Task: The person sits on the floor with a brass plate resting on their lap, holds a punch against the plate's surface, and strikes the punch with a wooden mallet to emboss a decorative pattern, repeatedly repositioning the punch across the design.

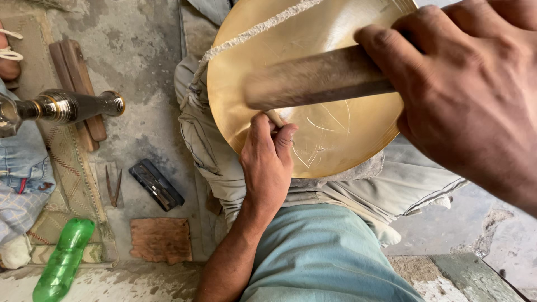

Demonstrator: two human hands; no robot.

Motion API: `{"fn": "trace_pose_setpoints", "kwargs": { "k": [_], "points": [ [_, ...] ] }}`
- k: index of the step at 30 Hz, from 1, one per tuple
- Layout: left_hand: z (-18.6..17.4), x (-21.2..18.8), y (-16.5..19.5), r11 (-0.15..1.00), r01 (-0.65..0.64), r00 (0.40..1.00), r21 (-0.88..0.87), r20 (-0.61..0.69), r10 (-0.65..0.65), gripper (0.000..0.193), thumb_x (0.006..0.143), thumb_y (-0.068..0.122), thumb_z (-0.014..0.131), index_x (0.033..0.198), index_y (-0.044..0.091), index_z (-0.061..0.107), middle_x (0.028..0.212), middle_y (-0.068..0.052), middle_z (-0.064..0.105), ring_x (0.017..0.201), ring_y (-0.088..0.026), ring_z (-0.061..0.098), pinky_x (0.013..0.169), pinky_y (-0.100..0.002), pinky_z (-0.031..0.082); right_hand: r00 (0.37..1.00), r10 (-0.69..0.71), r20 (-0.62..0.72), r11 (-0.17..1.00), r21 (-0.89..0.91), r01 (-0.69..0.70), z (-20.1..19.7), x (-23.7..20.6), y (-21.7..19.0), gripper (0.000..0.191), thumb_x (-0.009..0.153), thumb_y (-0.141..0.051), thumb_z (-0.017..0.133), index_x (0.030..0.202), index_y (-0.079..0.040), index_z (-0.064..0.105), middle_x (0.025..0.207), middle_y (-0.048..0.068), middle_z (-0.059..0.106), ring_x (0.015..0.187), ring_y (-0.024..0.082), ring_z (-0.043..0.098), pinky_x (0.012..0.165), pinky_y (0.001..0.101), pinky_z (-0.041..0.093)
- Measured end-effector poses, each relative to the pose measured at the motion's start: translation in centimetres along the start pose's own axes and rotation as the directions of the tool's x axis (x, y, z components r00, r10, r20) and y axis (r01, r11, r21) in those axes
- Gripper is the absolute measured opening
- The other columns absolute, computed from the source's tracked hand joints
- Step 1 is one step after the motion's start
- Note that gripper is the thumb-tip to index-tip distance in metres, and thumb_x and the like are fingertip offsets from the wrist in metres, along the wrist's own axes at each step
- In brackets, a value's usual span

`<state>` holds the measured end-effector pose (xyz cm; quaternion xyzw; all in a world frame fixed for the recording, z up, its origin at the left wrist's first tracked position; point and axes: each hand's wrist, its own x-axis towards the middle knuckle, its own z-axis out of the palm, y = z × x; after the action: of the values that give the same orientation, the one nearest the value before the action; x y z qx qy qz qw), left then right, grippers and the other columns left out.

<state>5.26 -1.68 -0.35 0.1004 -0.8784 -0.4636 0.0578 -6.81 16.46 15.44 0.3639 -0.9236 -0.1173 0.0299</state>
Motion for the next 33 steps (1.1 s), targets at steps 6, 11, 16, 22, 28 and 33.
{"fn": "trace_pose_setpoints", "kwargs": {
  "k": [6,11,16,22,28,33],
  "points": [
    [0.1,-0.4,-0.2,1.000,0.012,1.000,-0.010,-0.029,-0.012,0.034,0.105,0.032,0.065,0.108,0.000,0.051,0.087,-0.011,0.062,0.077,-0.026,0.068,0.068,-0.040,0.055,1.000,-0.004,0.011,1.000,-0.021,0.004,-1.4,0.6,-0.6,0.041,0.091,-0.011,0.067,0.132,-0.013,0.070,0.108,0.007,0.074,0.094,0.025,0.072,0.087,0.0388,0.054],
    [0.1,-0.3,-0.1,0.999,0.023,0.999,-0.039,-0.022,-0.024,0.033,0.106,0.031,0.065,0.105,0.002,0.051,0.087,-0.009,0.063,0.077,-0.024,0.068,0.068,-0.039,0.056,0.996,0.044,0.083,0.999,-0.017,-0.042,-1.1,0.5,-0.5,0.042,0.096,-0.017,0.066,0.138,-0.012,0.066,0.104,0.007,0.073,0.086,0.023,0.070,0.080,0.0387,0.053],
    [-0.1,0.2,0.2,1.000,0.008,1.000,-0.030,0.030,-0.007,0.033,0.104,0.030,0.068,0.110,0.001,0.053,0.089,-0.011,0.065,0.079,-0.027,0.069,0.068,-0.041,0.055,0.995,0.073,0.066,0.995,0.056,-0.076,0.3,-1.1,0.2,0.051,0.089,-0.030,0.072,0.135,-0.011,0.066,0.105,0.009,0.073,0.088,0.027,0.070,0.082,0.0423,0.052],
    [-0.8,1.0,0.5,0.989,-0.142,0.985,-0.037,0.098,0.145,0.033,0.100,0.023,0.071,0.122,0.004,0.056,0.095,-0.011,0.069,0.083,-0.029,0.071,0.069,-0.042,0.055,0.981,0.103,0.166,0.988,0.101,-0.121,1.9,-2.5,1.3,0.062,0.081,-0.013,0.070,0.142,-0.010,0.062,0.111,0.014,0.073,0.092,0.030,0.070,0.088,0.0419,0.054],
    [-0.8,1.5,0.7,0.994,-0.065,0.985,-0.090,0.153,0.078,0.030,0.100,0.019,0.070,0.122,0.005,0.057,0.093,-0.008,0.071,0.084,-0.026,0.074,0.070,-0.041,0.056,0.923,0.250,0.294,0.946,0.128,-0.297,2.7,-3.3,1.2,0.062,0.089,-0.009,0.069,0.151,-0.007,0.057,0.106,0.017,0.072,0.084,0.030,0.071,0.080,0.0443,0.057],
    [-0.8,1.2,0.7,0.996,-0.058,0.990,-0.063,0.123,0.066,0.032,0.099,0.020,0.072,0.120,0.004,0.056,0.094,-0.011,0.069,0.083,-0.028,0.072,0.069,-0.042,0.055,0.934,0.273,0.229,0.896,0.293,-0.333,2.6,-2.9,1.0,0.054,0.095,-0.011,0.069,0.147,-0.005,0.056,0.111,0.019,0.070,0.086,0.032,0.070,0.076,0.0451,0.057]
  ]
}}
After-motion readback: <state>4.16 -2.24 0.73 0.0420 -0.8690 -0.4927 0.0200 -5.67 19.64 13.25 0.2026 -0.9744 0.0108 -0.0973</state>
